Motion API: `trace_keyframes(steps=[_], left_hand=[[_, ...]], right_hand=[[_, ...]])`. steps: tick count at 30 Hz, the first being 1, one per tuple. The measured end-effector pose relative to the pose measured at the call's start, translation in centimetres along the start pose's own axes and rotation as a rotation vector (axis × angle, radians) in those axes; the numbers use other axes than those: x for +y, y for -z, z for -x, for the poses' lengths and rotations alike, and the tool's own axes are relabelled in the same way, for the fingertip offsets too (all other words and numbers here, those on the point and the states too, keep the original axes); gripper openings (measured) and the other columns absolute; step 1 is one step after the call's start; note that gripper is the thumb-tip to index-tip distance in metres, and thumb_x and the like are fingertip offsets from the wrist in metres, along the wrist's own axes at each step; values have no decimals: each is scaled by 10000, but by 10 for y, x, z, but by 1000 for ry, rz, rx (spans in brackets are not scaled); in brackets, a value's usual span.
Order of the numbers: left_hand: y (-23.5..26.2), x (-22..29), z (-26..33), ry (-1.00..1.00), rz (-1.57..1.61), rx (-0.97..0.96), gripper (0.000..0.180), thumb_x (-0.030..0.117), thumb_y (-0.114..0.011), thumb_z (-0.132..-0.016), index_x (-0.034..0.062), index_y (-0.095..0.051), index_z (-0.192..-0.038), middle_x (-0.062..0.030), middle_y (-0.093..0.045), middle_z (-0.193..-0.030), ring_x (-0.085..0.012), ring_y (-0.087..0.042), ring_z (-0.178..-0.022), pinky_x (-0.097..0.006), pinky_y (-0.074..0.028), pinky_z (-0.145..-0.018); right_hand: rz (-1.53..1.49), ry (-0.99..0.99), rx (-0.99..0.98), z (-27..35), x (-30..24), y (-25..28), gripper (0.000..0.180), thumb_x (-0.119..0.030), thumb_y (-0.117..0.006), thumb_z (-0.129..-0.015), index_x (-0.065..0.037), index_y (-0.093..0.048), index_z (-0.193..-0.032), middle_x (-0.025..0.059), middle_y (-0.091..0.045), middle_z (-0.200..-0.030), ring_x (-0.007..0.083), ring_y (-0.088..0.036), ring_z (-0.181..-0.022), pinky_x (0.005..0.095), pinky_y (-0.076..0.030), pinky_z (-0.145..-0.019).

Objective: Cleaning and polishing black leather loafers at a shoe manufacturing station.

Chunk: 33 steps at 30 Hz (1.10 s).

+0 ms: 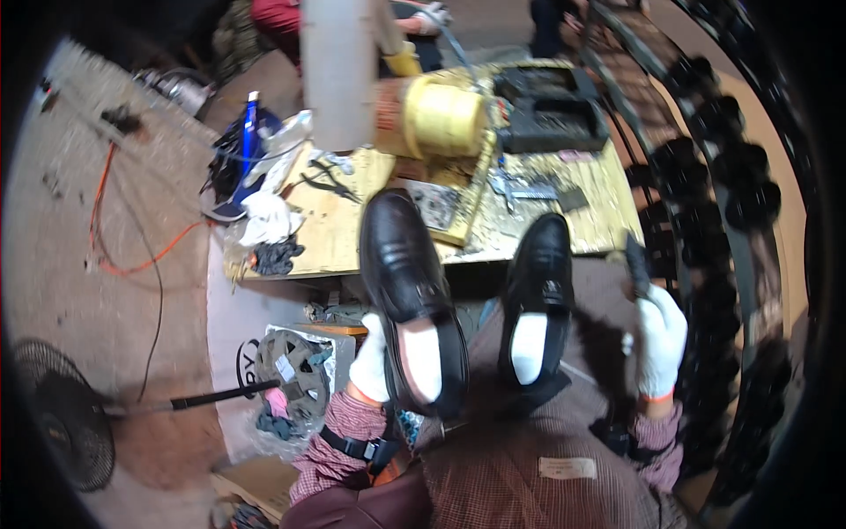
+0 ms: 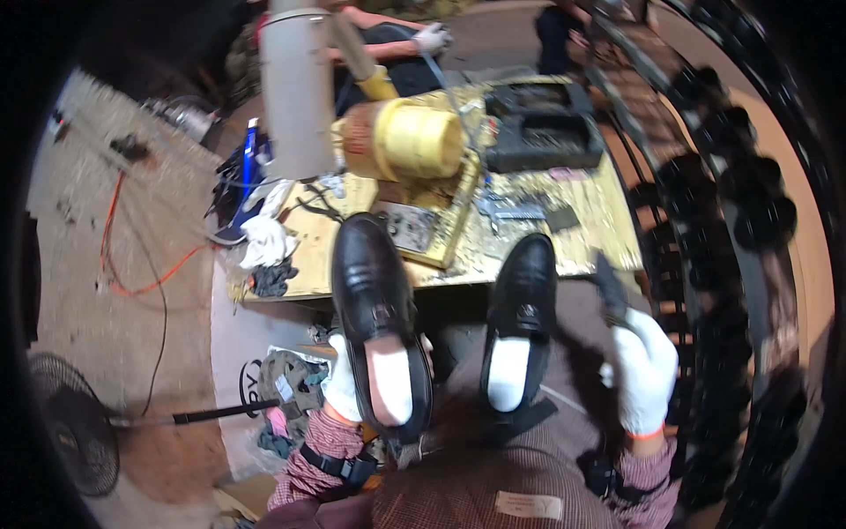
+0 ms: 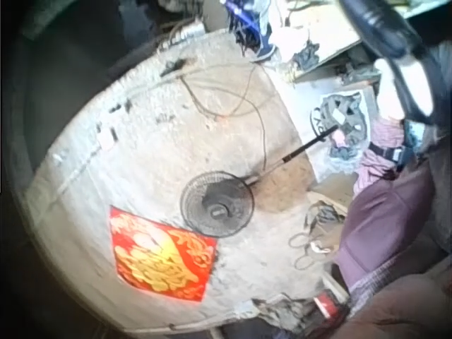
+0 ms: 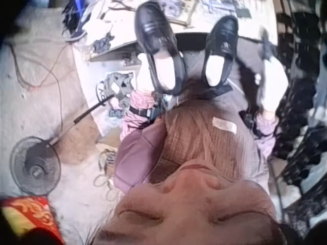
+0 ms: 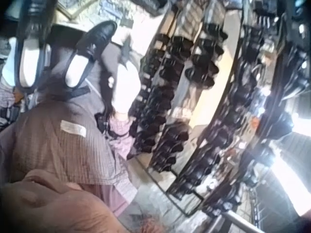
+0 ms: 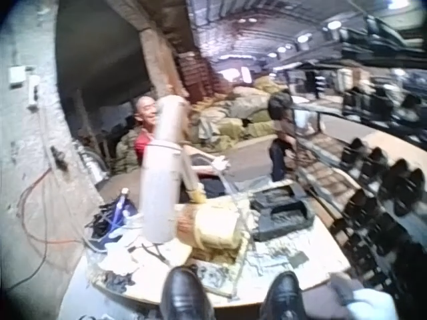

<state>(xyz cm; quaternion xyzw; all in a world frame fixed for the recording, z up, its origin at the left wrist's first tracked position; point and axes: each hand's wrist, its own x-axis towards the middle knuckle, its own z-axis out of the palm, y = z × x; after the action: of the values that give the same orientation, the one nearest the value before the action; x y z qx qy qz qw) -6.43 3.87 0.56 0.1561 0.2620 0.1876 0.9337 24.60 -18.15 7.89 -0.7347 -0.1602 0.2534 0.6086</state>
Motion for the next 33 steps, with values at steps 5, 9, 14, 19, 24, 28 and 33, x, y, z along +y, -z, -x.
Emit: trace_keyframes(steps=[5, 9, 14, 19, 24, 28, 33], left_hand=[[-27, -35, 9, 295, -17, 192, 1094, 819, -616, -804, 3, -421, -1506, -289, -547, -1401, -414, -597, -1235, -529, -519, -1057], [-32, -53, 6, 329, -108, -28, 1126, 796, -686, -767, -8, -410, -1506, -302, -590, -1331, -415, -655, -1137, -520, -575, -979], [-51, -47, 8, 393, -102, -116, 1057, 733, -697, -811, -13, -410, -1503, -310, -597, -1308, -425, -658, -1132, -523, -584, -963], [-62, -41, 12, 455, -46, 27, 914, 661, -611, -912, -31, -430, -1480, -318, -588, -1315, -425, -662, -1106, -522, -588, -942], [-58, -40, -1, 467, -234, 14, 914, 671, -583, -921, -36, -430, -1481, -324, -579, -1316, -425, -648, -1122, -516, -565, -976], [-83, -41, 8, 490, 37, 56, 828, 597, -550, -960, -81, -454, -1426, -340, -587, -1280, -431, -672, -1050, -504, -569, -968], [-58, -46, -10, 477, 173, -173, 646, 396, -619, -1013, -30, -443, -1465, -326, -622, -1259, -384, -697, -1044, -481, -604, -924]], right_hand=[[554, 774, -351, 4, -37, -41, 252, -271, -753, -880, -108, -761, -1073, 81, -713, -796, 274, -709, -688, 353, -555, -622], [617, 933, -53, -21, -5, -45, 207, -303, -756, -882, -113, -725, -959, 67, -643, -665, 266, -656, -566, 355, -510, -527], [660, 833, -79, -5, -5, -44, 237, -333, -749, -902, -106, -683, -882, 42, -607, -615, 236, -640, -525, 344, -499, -512], [811, 844, -147, 18, -12, -42, 153, -269, -727, -910, -122, -713, -952, 30, -583, -658, 191, -630, -542, 339, -470, -480], [788, 860, -118, 8, -17, -44, 177, -292, -730, -918, -121, -695, -953, 18, -550, -600, 202, -620, -524, 339, -473, -491], [897, 1059, -76, -29, -1, -33, 116, -227, -691, -897, -160, -688, -993, 34, -634, -771, 223, -672, -656, 351, -509, -530], [1121, 782, 162, -77, 21, -26, 118, -211, -664, -922, -177, -712, -1025, 53, -680, -883, 256, -699, -716, 380, -543, -588]])
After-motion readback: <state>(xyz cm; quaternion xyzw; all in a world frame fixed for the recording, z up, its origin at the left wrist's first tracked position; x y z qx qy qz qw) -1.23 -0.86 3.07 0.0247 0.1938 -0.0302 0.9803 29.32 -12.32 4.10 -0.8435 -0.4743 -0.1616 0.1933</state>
